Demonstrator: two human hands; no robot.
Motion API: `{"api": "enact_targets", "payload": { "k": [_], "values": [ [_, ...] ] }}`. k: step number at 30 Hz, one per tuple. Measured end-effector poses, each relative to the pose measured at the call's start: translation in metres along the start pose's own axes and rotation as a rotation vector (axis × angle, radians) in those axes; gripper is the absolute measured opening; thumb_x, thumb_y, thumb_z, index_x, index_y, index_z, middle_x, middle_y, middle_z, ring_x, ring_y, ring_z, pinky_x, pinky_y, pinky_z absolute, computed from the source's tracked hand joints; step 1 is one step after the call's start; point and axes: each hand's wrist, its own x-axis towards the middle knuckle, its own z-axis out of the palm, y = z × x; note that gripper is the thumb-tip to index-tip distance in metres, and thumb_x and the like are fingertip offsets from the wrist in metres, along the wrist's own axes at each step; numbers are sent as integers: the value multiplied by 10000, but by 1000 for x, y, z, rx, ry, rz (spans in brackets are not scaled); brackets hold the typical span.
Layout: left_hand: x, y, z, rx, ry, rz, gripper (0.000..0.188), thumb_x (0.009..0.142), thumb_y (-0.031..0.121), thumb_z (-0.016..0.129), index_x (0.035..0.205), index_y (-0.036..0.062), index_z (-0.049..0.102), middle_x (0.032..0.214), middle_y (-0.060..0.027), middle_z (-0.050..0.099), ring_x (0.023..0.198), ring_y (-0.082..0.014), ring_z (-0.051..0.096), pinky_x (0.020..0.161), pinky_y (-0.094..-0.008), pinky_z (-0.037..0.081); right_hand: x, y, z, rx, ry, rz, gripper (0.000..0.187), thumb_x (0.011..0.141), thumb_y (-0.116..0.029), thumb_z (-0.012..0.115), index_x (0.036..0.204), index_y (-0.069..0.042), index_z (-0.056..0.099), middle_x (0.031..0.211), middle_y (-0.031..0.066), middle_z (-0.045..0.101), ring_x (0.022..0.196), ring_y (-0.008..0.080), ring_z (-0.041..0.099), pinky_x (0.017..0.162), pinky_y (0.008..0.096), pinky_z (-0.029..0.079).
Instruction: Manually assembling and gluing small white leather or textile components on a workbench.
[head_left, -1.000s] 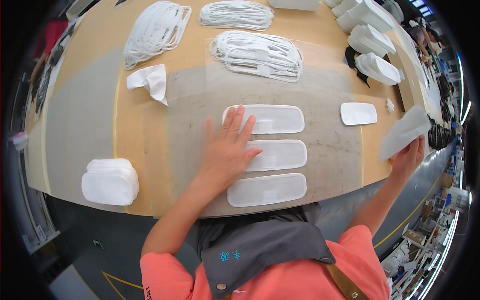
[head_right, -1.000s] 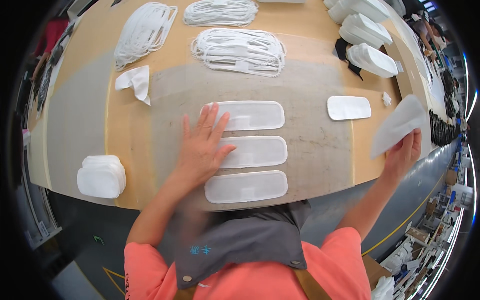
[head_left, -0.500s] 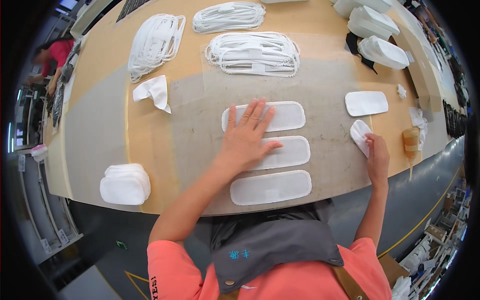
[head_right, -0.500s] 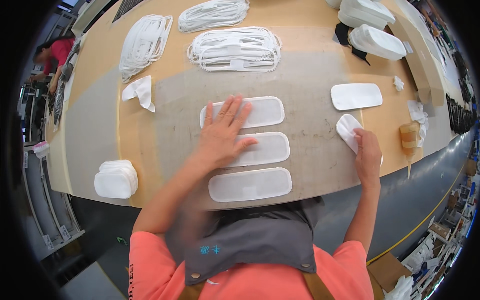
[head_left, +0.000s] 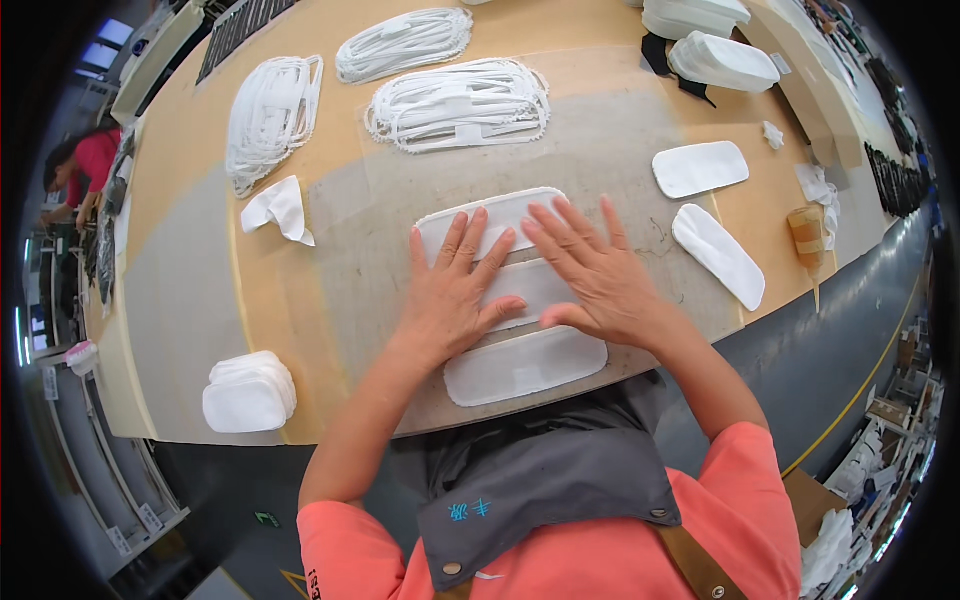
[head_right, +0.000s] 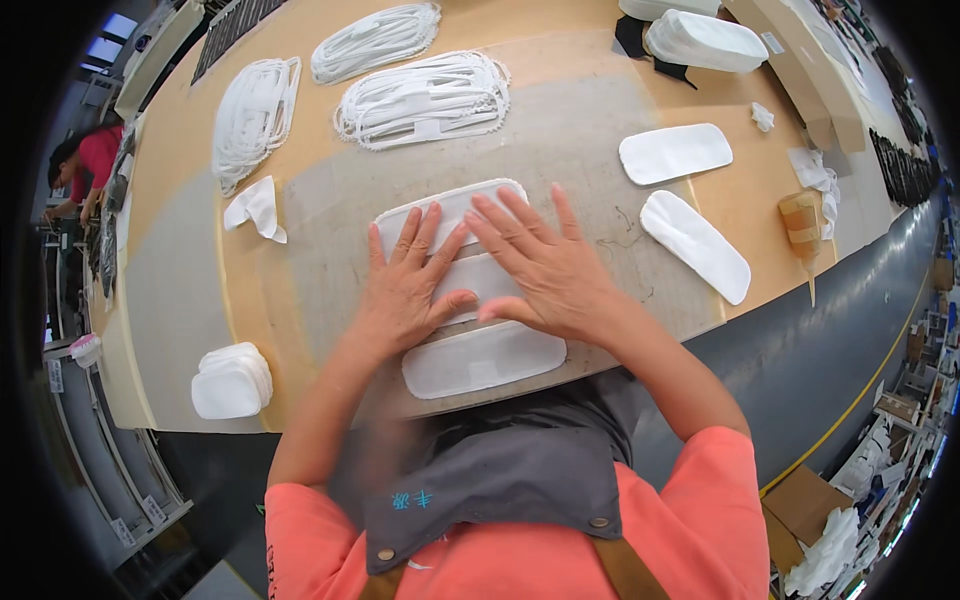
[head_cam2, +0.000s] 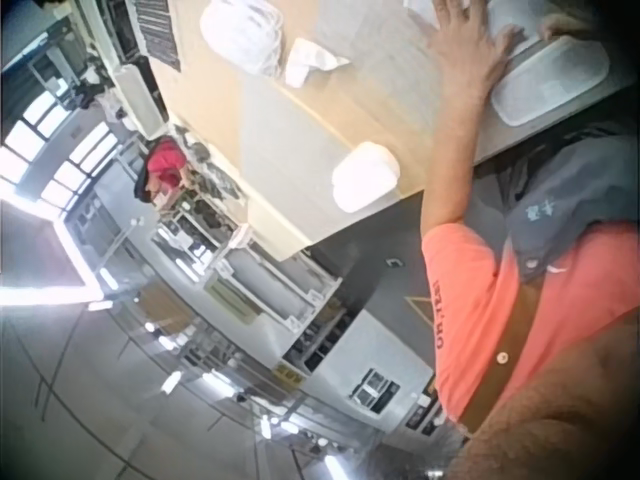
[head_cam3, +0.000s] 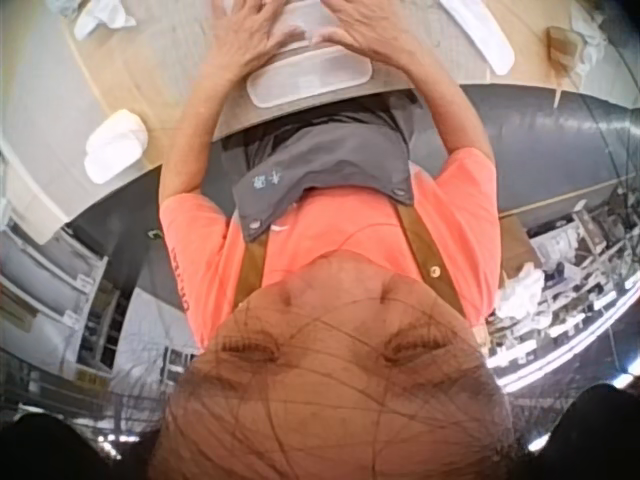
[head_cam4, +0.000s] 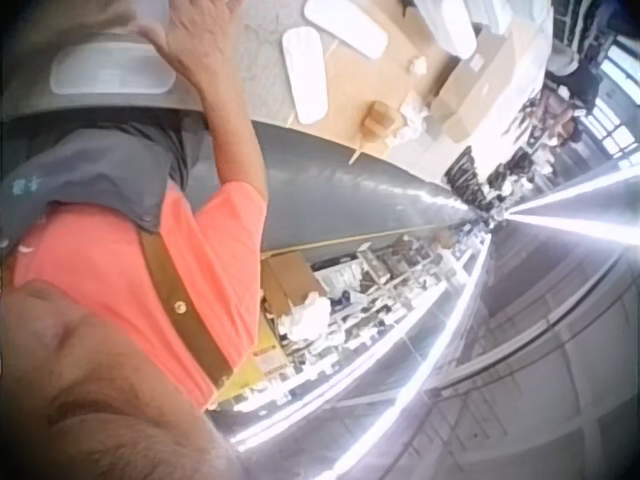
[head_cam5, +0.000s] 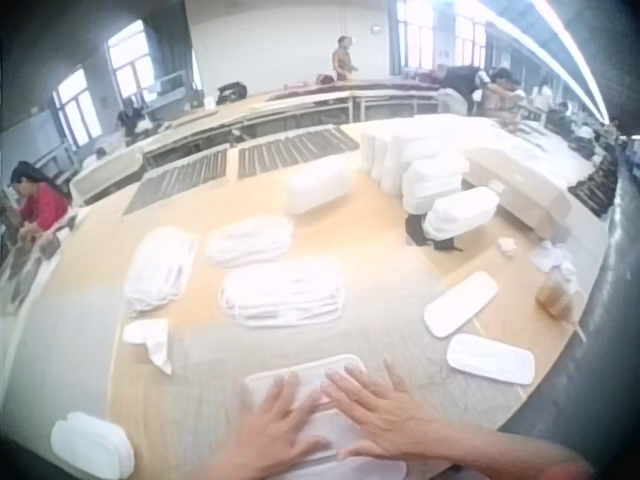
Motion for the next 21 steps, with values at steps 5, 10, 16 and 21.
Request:
{"api": "enact_targets", "payload": {
  "k": [5,10,16,21],
  "values": [
    [-15,-8,-9,14,-40,-63,832,942,733,483,1631,286,346,1732,-139,161,1599,-350,129,1203,-722,47,10,1,25,-3,11,-9,998,926,-798,349,1642,-106,272,1714,70,249,1593,266,178,1248,638,-14],
    [-31,-10,-8,40,-30,-140,873,919,749,509,1636,282,335,1729,-153,162,1595,-371,133,1185,-748,49,2,-1,34,-63,-1,16,1010,914,-802,371,1641,-107,279,1713,53,259,1587,260,199,1233,666,-17],
    [-81,26,4,-54,-42,67,920,855,778,550,1608,272,397,1718,-128,214,1591,-329,166,1168,-758,58,-38,-37,44,8,-79,-83,1019,900,-827,343,1619,-105,332,1702,54,282,1576,265,233,1229,675,-18],
    [-101,46,-4,-59,-54,113,903,877,828,450,1615,312,382,1728,-119,190,1611,-307,94,1209,-701,-43,-70,-56,20,33,-28,-81,1059,883,-852,318,1620,-92,330,1695,71,298,1585,280,210,1241,648,-43]
  ]
}}
